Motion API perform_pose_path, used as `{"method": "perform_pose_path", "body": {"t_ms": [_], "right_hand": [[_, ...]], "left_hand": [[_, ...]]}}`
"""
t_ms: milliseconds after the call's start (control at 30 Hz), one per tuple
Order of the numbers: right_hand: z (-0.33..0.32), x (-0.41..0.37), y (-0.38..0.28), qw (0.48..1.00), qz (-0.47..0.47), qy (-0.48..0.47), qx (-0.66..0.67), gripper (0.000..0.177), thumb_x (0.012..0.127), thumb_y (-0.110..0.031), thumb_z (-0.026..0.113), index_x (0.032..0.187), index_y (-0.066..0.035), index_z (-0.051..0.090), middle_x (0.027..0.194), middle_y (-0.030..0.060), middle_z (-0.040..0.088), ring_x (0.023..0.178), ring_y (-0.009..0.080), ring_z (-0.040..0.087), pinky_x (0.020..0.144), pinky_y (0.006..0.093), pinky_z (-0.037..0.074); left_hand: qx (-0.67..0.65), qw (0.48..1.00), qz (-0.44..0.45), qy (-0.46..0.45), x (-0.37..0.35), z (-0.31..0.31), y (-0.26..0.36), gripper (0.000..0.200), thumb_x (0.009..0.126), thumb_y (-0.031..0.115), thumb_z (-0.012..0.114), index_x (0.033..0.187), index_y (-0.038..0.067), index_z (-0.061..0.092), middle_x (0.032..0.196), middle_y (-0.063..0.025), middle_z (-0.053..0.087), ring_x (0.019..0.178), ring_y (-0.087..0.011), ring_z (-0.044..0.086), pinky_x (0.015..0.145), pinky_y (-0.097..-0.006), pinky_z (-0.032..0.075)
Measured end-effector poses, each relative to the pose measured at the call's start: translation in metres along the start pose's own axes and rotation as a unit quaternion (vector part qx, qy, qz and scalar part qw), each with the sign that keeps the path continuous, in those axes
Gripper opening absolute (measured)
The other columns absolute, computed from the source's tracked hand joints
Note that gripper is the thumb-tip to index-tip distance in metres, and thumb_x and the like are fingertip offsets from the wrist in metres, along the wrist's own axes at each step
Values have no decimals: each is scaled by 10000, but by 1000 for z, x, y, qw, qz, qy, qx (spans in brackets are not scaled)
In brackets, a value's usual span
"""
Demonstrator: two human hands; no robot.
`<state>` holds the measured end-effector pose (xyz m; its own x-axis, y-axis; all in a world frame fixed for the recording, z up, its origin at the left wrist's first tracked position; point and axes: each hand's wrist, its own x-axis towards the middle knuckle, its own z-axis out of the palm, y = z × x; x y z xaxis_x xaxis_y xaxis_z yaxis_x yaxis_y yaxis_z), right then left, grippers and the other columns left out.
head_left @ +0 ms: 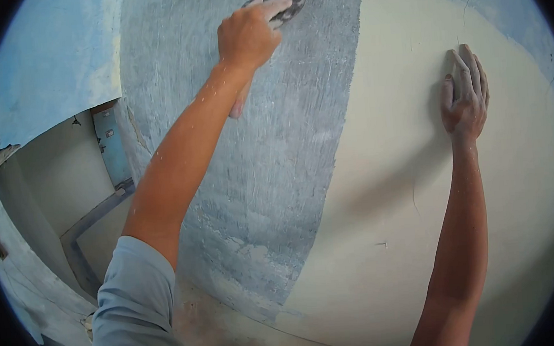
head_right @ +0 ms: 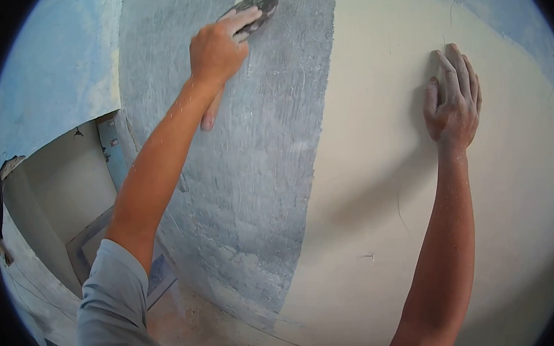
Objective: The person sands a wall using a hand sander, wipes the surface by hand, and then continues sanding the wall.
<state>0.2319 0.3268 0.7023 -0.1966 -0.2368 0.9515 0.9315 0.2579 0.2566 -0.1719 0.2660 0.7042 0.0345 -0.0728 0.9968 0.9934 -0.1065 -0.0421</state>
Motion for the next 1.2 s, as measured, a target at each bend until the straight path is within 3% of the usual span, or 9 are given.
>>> {"method": "perform_pose_path", "body": {"t_ms": [200, 333, 467, 700, 800, 900, 967, 1067, 1200], "right_hand": [[-2, 1, -2, 1000, 0, 1, 4, 465, 947, -106, 601, 1398, -202, 656, 1547, -14, 572, 1458, 230, 500, 1229, 425, 378], [-2, 1, 0, 1000, -4, 7, 14, 470, 935, -96, 602, 1394, -185, 659, 1543, -6, 578, 1454, 233, 506, 1228, 426, 376], [-3, 0, -1, 1000, -6, 9, 20, 471, 933, -91, 604, 1392, -181, 660, 1545, -2, 576, 1452, 233, 509, 1226, 427, 380], [-4, 0, -2, 1000, -3, -5, 6, 491, 935, -89, 607, 1412, -196, 647, 1563, -14, 557, 1463, 241, 492, 1222, 429, 383], [-3, 2, -1, 1000, 1, -3, 8, 491, 934, -85, 607, 1410, -198, 650, 1563, -15, 557, 1464, 242, 491, 1221, 426, 385], [-4, 0, -2, 1000, 1, -4, 16, 487, 935, -84, 605, 1406, -199, 652, 1560, -15, 560, 1464, 241, 491, 1221, 424, 384], [-4, 2, -2, 1000, 1, -1, 18, 485, 935, -86, 603, 1404, -200, 653, 1558, -15, 562, 1465, 240, 490, 1222, 424, 383], [-5, 2, -3, 1000, 2, -2, 13, 480, 937, -88, 602, 1401, -197, 654, 1556, -11, 563, 1465, 241, 490, 1223, 426, 381], [-6, 3, -4, 1000, 0, -1, 15, 481, 929, -81, 599, 1392, -193, 661, 1552, -3, 569, 1462, 244, 494, 1224, 429, 380]], "left_hand": [[25, 997, -69, -22, 29, -2, 12, 457, 860, 121, 690, 1277, 298, 752, 1315, -5, 729, 1242, -310, 674, 972, -455, 586], [-38, 999, 0, -3, -23, 1, -1, 461, 876, 82, 663, 1284, 280, 749, 1353, 35, 713, 1292, -293, 647, 990, -430, 582], [-55, 998, -7, -42, -59, -10, -2, 495, 871, 59, 668, 1303, 290, 738, 1361, 50, 706, 1307, -275, 641, 975, -415, 589], [-13, 999, -38, -3, 33, -2, 17, 501, 840, 65, 671, 1274, 299, 762, 1362, -1, 707, 1210, -311, 689, 968, -406, 587], [5, 994, -87, -63, 53, -9, 25, 448, 857, 121, 683, 1261, 296, 767, 1352, -28, 710, 1161, -321, 706, 963, -415, 585], [-7, 995, -89, -41, 21, -7, 18, 474, 858, 80, 677, 1279, 283, 758, 1357, -18, 707, 1215, -311, 686, 973, -411, 584], [-38, 999, 17, 3, -19, 3, -1, 464, 867, 111, 684, 1297, 279, 740, 1371, 40, 704, 1285, -286, 652, 931, -430, 605], [-61, 998, -3, -21, -70, -9, -5, 478, 853, 88, 682, 1287, 280, 745, 1383, 66, 694, 1307, -264, 642, 948, -412, 602], [-68, 997, -18, -27, -64, -7, -4, 491, 846, 79, 682, 1287, 283, 744, 1369, 69, 703, 1310, -259, 642, 965, -406, 595]]}}
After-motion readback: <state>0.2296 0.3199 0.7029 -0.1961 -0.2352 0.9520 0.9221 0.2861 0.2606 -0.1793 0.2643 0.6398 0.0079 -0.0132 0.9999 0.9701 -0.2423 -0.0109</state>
